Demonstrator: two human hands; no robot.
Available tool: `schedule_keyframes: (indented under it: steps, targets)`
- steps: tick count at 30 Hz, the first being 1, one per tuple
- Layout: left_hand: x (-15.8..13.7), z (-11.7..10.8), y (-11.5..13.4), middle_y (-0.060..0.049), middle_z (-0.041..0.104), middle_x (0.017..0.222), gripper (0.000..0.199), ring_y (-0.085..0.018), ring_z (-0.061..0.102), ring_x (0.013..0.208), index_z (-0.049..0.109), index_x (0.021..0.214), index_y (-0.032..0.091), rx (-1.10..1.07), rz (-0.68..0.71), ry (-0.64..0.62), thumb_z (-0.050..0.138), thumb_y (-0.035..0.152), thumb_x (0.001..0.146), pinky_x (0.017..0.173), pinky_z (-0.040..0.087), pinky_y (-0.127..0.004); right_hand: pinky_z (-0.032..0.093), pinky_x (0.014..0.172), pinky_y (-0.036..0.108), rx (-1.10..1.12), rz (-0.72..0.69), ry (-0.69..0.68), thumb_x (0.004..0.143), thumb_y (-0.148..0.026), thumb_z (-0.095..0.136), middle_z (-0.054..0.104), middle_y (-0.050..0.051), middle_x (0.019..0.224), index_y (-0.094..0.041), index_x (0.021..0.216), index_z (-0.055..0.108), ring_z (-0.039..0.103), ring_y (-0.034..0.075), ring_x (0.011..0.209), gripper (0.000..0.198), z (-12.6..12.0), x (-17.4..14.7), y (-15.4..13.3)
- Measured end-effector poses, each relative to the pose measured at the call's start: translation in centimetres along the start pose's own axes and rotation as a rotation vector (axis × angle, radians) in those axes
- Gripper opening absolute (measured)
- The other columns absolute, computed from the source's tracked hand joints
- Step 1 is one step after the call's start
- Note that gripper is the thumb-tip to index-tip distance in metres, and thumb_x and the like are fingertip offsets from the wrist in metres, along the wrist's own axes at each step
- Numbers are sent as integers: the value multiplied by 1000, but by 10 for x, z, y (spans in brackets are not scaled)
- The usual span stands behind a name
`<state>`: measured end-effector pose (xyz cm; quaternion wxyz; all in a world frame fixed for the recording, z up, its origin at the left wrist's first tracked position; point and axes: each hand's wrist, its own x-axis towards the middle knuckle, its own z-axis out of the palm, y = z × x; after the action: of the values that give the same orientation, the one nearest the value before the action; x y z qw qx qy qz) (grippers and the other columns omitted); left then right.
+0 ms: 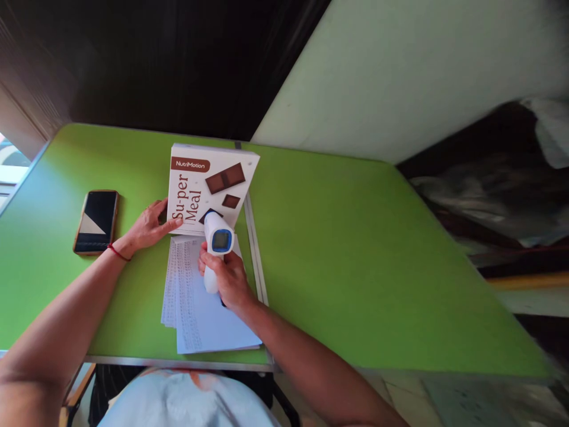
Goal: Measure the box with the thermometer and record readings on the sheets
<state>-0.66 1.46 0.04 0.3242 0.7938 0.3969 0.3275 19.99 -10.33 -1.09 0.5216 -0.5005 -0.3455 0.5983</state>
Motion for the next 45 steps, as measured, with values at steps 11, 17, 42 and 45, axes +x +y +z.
schedule_keyframes:
  steps: [11,17,42,45]
  targets:
    - [0,-1,1,-10,74,98,56,-29,69,89,72,107,22,33,-28,29,62,75,94,80,58,-42,38,53,30,6,25,-12,72,-50,77,51,-6,61,-25,83,59,46,13,54,32,5,1,-3]
    - [0,-2,-1,-10,72,97,50,-28,69,90,73,106,21,15,-47,28,66,69,94,82,58,-42,39,53,30,2,26,-12,71,-47,77,52,-6,62,-25,84,59,47,13,55,31,6,1,-7]
    - [1,-6,6,-11,80,112,57,-29,79,96,69,117,19,-205,-97,-37,81,65,85,77,67,-34,39,54,30,-41,-8,-14,72,-49,78,53,-5,62,-25,82,60,48,14,57,32,5,3,-9]
    - [1,-6,7,-13,81,110,58,-31,80,96,69,115,18,-221,-100,-31,82,65,84,76,68,-35,40,55,30,-37,-9,-10,73,-48,78,54,-5,62,-25,83,60,48,14,58,31,6,3,-9]
